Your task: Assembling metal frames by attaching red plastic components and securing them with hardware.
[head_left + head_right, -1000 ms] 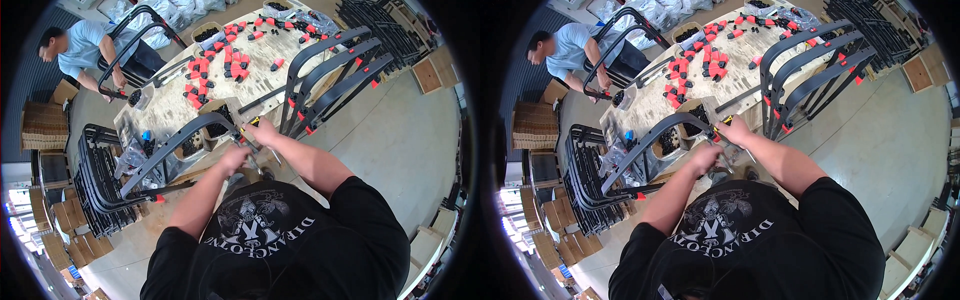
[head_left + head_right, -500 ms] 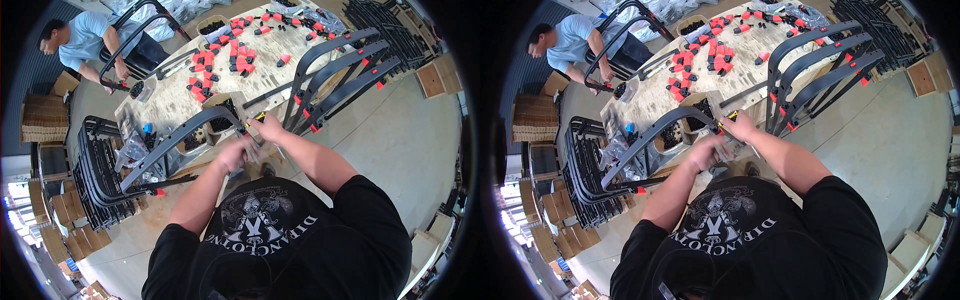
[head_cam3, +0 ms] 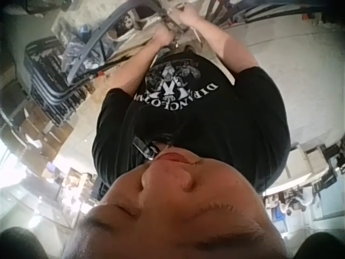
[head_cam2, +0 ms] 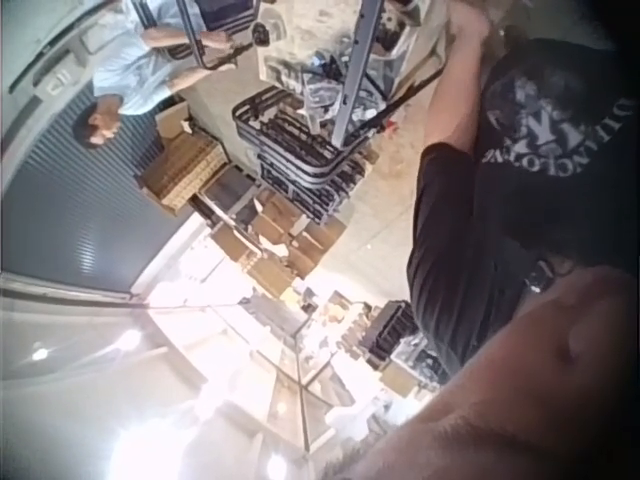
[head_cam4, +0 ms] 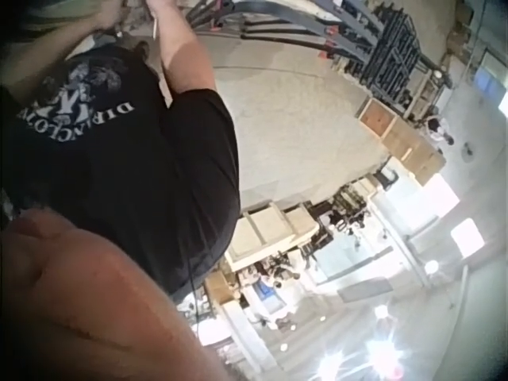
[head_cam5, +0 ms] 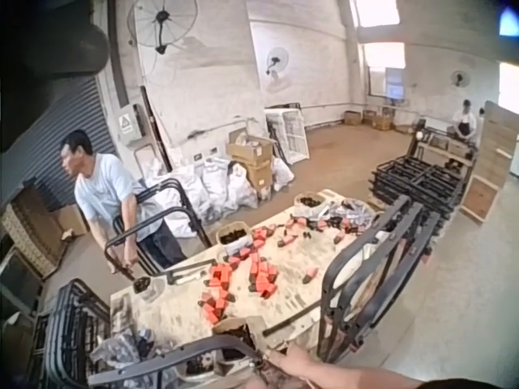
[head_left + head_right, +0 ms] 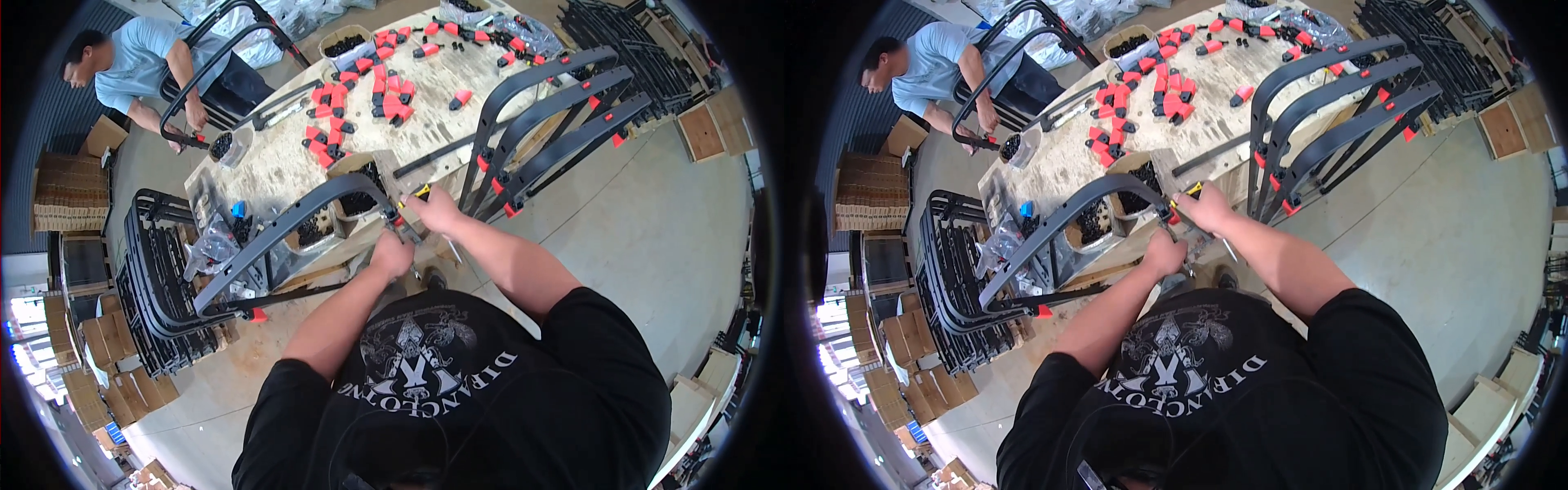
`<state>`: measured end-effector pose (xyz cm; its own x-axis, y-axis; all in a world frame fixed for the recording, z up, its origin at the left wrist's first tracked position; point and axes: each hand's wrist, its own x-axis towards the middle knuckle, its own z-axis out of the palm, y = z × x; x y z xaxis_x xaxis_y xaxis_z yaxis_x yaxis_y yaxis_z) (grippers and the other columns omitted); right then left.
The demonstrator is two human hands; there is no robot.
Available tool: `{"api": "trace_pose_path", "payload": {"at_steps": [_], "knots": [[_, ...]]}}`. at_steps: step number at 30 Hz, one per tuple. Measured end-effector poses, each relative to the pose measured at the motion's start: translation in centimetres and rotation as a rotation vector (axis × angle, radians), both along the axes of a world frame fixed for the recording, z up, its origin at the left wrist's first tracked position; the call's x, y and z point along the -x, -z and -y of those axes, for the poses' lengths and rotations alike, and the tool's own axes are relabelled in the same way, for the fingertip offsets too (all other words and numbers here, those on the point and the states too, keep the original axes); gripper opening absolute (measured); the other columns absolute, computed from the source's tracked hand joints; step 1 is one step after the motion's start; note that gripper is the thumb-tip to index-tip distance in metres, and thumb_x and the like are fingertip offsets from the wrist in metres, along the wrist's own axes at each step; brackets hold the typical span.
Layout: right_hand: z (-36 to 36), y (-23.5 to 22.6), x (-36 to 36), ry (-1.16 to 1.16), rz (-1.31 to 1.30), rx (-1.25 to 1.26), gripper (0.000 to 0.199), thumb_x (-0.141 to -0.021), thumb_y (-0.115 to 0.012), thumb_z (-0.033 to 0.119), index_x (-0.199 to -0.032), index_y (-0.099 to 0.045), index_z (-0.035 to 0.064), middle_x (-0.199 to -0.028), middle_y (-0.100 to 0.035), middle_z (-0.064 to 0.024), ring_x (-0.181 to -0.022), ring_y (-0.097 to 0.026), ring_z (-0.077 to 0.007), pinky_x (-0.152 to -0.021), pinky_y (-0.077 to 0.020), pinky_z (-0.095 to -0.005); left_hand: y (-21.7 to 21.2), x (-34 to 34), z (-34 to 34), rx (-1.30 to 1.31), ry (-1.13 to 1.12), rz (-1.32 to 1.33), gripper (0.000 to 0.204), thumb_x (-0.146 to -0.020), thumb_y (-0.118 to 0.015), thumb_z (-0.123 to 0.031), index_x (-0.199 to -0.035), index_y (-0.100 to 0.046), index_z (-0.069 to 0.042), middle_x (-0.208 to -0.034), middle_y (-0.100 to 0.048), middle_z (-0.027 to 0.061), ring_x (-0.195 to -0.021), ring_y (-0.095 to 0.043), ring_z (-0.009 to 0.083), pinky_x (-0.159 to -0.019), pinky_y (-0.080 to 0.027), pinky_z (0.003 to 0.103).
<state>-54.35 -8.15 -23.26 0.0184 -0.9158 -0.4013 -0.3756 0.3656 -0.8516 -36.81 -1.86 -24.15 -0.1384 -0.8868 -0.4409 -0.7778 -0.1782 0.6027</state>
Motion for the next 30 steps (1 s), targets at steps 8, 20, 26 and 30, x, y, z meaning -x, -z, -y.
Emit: {"api": "trace_pose_path", "payload": {"at_steps": [8,20,26,30], "knots": [[-0.1,-1.3,-0.1,0.01,-0.099,0.004,0.069,-0.087,-0.074,0.049,-0.11,-0.055,-0.0132,-0.103,-0.067,-0.032,-0.097,-0.068,-0.0424,-0.085,-0.0523,-0.045,-3.1,0.4,0.8,-0.303,-0.318,-0.552,0.029,-0.086,-0.064,-0.021,-0.091,-0.06,0.007,-0.087,-0.072,0.0202,-0.076,-0.07,0.0355,-0.073,-0.054,0.044],[-0.4,-0.2,0.1,0.004,-0.09,0.112,0.068,-0.087,-0.075,0.049,-0.107,-0.055,-0.0125,-0.099,-0.067,-0.0303,-0.093,-0.068,-0.0413,-0.082,-0.0521,-0.046,-1.2,1.2,-0.3,-0.136,-0.224,-0.28,0.032,-0.085,-0.063,-0.023,-0.098,-0.065,0.007,-0.088,-0.072,0.023,-0.081,-0.07,0.0369,-0.073,-0.054,0.046],[-0.5,-0.1,0.4,0.023,-0.125,0.151,0.068,-0.087,-0.074,0.049,-0.106,-0.054,-0.0125,-0.097,-0.066,-0.0312,-0.092,-0.068,-0.0425,-0.082,-0.0519,-0.0466,-3.4,0.6,1.8,-0.158,-0.049,-0.06,0.038,-0.085,-0.062,-0.025,-0.104,-0.063,0.008,-0.092,-0.07,0.0284,-0.092,-0.07,0.0424,-0.083,-0.054,0.049],[-0.9,0.0,0.6,0.016,-0.113,0.163,0.067,-0.087,-0.073,0.049,-0.106,-0.053,-0.0123,-0.098,-0.066,-0.0319,-0.093,-0.067,-0.0436,-0.083,-0.0518,-0.0463,-4.0,1.0,1.4,-0.407,-0.351,-0.539,0.027,-0.082,-0.061,-0.022,-0.079,-0.065,0.005,-0.074,-0.067,0.0248,-0.075,-0.071,0.0354,-0.071,-0.054,0.048]]}}
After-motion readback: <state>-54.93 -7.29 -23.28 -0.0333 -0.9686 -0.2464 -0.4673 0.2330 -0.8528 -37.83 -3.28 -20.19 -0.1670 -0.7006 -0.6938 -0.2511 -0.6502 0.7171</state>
